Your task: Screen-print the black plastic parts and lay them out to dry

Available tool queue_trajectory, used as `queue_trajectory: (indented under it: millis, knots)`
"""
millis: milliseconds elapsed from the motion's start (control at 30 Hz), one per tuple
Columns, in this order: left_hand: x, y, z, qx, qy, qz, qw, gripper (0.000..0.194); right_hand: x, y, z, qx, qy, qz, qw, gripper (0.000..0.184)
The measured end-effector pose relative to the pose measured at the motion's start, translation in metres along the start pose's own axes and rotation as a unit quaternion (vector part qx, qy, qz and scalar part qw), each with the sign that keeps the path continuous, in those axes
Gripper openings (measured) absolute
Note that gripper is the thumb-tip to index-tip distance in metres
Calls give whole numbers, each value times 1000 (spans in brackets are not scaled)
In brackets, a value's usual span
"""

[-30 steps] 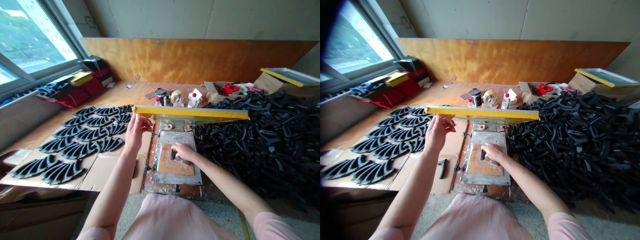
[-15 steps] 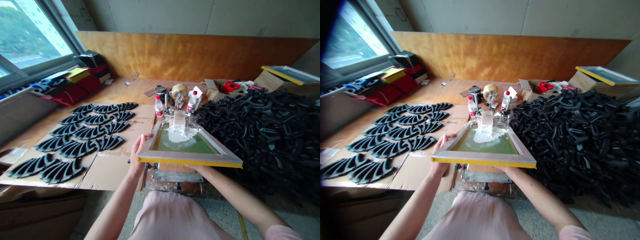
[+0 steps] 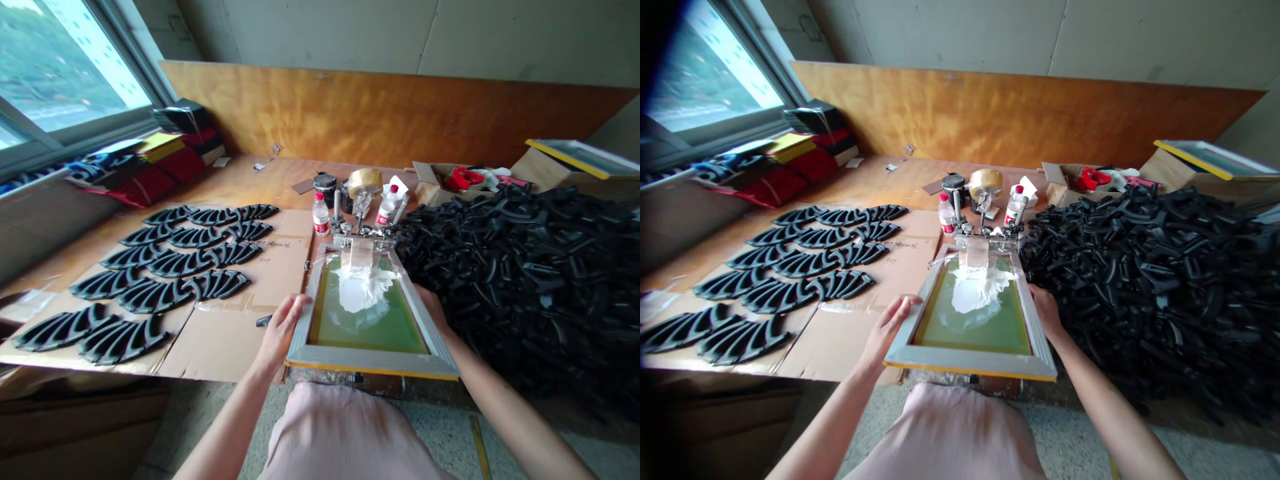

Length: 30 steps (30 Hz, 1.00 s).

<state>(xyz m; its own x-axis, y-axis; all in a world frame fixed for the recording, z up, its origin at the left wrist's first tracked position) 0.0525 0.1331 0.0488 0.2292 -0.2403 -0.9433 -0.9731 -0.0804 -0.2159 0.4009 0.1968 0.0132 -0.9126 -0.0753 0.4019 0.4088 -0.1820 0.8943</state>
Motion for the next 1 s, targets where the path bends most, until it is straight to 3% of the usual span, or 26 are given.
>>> queue_trajectory:
  millis: [67,100,167,233,333,400,467,567,667,733,833,900,1000]
  knots:
    - [33,5,-1,14,51,-11,999,58,-5,18,18,-53,-35,-3,998,36]
    - [47,7,0,15,63,-10,998,64,4,23,26,-72,-25,-6,997,34]
    - [71,11,5,7,71,12,997,74,40,24,40,-82,52,-32,995,48]
    - [88,15,13,-9,68,45,997,76,83,9,47,-41,150,-89,984,61]
    - [106,19,21,-11,65,67,996,74,121,-26,42,69,208,-161,963,37]
    - [114,22,24,-6,64,75,995,72,125,-44,26,120,220,-180,951,15]
    - [118,24,25,3,65,80,995,70,122,-49,3,140,248,-187,940,14]
    - [119,25,25,9,67,77,995,69,120,-39,-28,166,335,-172,911,22]
    - [117,23,24,13,66,69,995,69,122,-26,-34,204,393,-150,884,16]
    - [115,23,23,14,64,62,996,69,122,-23,-27,190,372,-149,896,10]
    - [115,23,23,13,65,48,997,71,119,-29,-26,117,325,-165,924,15]
    - [115,22,23,7,69,42,997,71,117,-37,-41,97,339,-170,920,23]
    - [112,21,21,-4,75,41,996,71,116,-41,-54,126,367,-147,910,20]
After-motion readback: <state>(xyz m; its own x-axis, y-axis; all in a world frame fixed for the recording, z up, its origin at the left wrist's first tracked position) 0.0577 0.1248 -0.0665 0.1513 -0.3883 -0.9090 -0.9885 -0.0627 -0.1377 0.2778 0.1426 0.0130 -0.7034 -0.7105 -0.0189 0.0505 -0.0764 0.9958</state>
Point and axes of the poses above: each hand's wrist, its own z-axis towards the middle knuckle, its own y-axis out of the back of the hand, x = y × z, the point moved 5 cm from there along z, towards the middle knuckle, and after that the axes turned 12 degrees about -z, right-handed, at the moved point
